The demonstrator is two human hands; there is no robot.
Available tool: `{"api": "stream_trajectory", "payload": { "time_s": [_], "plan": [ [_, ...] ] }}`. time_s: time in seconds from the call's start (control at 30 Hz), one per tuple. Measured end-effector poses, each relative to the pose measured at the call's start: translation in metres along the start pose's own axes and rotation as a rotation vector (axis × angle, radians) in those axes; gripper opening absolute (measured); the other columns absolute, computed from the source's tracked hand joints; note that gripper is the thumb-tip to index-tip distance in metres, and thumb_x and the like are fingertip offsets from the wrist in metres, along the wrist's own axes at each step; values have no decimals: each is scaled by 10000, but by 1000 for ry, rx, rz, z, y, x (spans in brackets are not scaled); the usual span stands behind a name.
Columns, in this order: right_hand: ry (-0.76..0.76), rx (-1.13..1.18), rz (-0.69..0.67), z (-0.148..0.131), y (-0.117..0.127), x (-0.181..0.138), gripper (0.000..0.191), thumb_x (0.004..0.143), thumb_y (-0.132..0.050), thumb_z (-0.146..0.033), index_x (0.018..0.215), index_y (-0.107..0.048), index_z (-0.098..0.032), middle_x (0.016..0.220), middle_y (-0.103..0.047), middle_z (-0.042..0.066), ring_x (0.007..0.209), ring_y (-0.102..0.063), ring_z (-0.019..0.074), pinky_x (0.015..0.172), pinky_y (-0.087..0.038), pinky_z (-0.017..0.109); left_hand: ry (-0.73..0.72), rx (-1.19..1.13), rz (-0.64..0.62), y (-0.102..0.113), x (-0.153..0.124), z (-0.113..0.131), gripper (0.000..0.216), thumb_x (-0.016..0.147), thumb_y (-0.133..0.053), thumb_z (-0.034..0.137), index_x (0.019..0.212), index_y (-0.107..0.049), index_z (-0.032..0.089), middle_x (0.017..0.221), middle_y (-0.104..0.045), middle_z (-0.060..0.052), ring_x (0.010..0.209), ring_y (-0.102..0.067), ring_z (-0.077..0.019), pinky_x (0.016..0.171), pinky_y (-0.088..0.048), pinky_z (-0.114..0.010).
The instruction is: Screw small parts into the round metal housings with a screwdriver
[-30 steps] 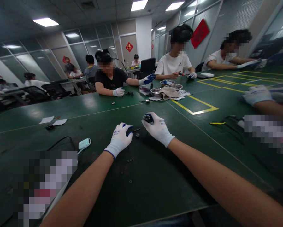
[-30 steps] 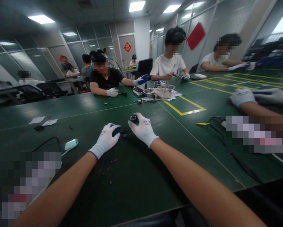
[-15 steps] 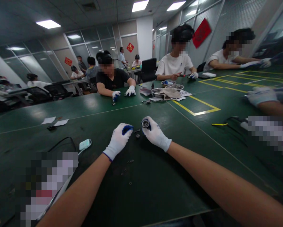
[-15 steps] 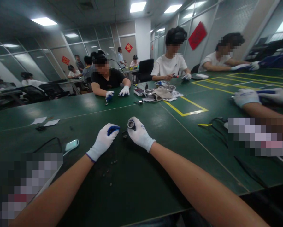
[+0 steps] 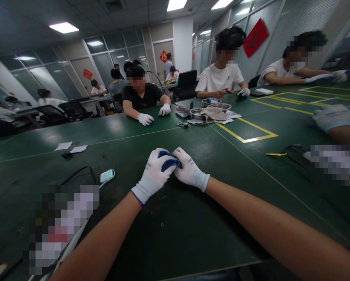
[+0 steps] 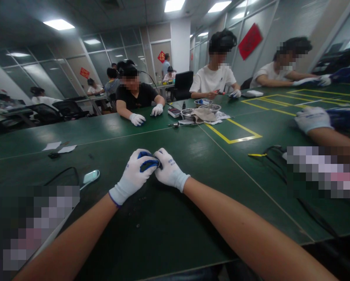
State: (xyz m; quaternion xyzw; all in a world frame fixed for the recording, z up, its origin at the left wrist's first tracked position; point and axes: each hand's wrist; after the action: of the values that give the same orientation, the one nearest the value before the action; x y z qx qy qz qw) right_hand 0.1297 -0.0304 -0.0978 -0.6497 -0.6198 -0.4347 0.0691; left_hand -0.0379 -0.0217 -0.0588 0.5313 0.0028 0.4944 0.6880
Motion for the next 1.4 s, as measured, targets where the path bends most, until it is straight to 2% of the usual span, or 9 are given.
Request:
{"api": "stream_trajectory", "payload": {
  "time_s": [0.23, 0.47, 0.63, 0.77, 0.87, 1.1, 1.4],
  "plan": [
    [9, -22, -72, 2, -2, -2, 163, 768, -571, -83, 810, -506, -227, 899, -510, 33, 790, -537, 195, 669, -438, 327, -32, -45, -51, 4, 2, 0, 64, 868, -751, 211, 916, -793, 220, 1143, -626, -81, 1125, -609, -265, 1043, -540, -470],
    [-30, -47, -86, 8, -3, -2, 210, 754, -585, -48, 785, -482, -228, 889, -497, 23, 783, -515, 186, 670, -412, 322, 75, -43, -6, -2, 1, 4, 57, 851, -742, 169, 869, -782, 206, 1096, -635, -76, 1106, -608, -264, 1024, -539, -471],
    [-26, -37, -91, 9, -3, -3, 224, 760, -576, -50, 763, -451, -236, 862, -485, 17, 768, -502, 182, 640, -392, 312, 122, -169, -85, -3, 2, 0, 55, 849, -734, 167, 876, -772, 196, 1112, -634, -66, 1050, -651, -225, 1001, -561, -423],
    [-36, -35, -86, 10, -4, -3, 225, 753, -571, -47, 767, -450, -236, 867, -486, 17, 769, -505, 180, 643, -397, 315, 133, -103, 0, -8, 1, 1, 82, 825, -762, 168, 901, -766, 199, 1074, -636, -61, 1043, -645, -238, 986, -571, -437],
    [-43, -33, -84, 11, -4, -3, 218, 755, -577, -53, 773, -458, -234, 872, -489, 17, 777, -510, 182, 651, -404, 318, 122, -4, 57, -11, 0, 4, 106, 820, -773, 163, 919, -768, 203, 1090, -639, -71, 1062, -627, -262, 990, -565, -473],
    [-30, 0, -85, 13, -3, -2, 216, 756, -564, -48, 766, -453, -234, 856, -487, 12, 763, -506, 175, 646, -404, 307, 32, -99, -58, -6, 2, -5, 93, 875, -726, 164, 918, -795, 210, 1090, -648, -69, 1043, -649, -234, 985, -567, -431],
    [-7, 41, -81, 11, -2, -2, 201, 749, -572, -60, 776, -471, -232, 848, -494, 9, 769, -502, 180, 660, -406, 312, -52, 44, 29, -5, -2, 2, 101, 884, -717, 154, 941, -783, 204, 1087, -658, -80, 1056, -633, -251, 968, -572, -450]
  ]
}}
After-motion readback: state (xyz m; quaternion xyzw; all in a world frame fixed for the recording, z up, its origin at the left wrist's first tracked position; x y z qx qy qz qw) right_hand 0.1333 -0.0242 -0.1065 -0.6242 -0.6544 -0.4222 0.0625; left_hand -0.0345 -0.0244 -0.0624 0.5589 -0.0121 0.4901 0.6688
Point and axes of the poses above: each hand's wrist, its own x-axis towards the middle knuckle, its own y-axis out of the back of the hand, z = x × y
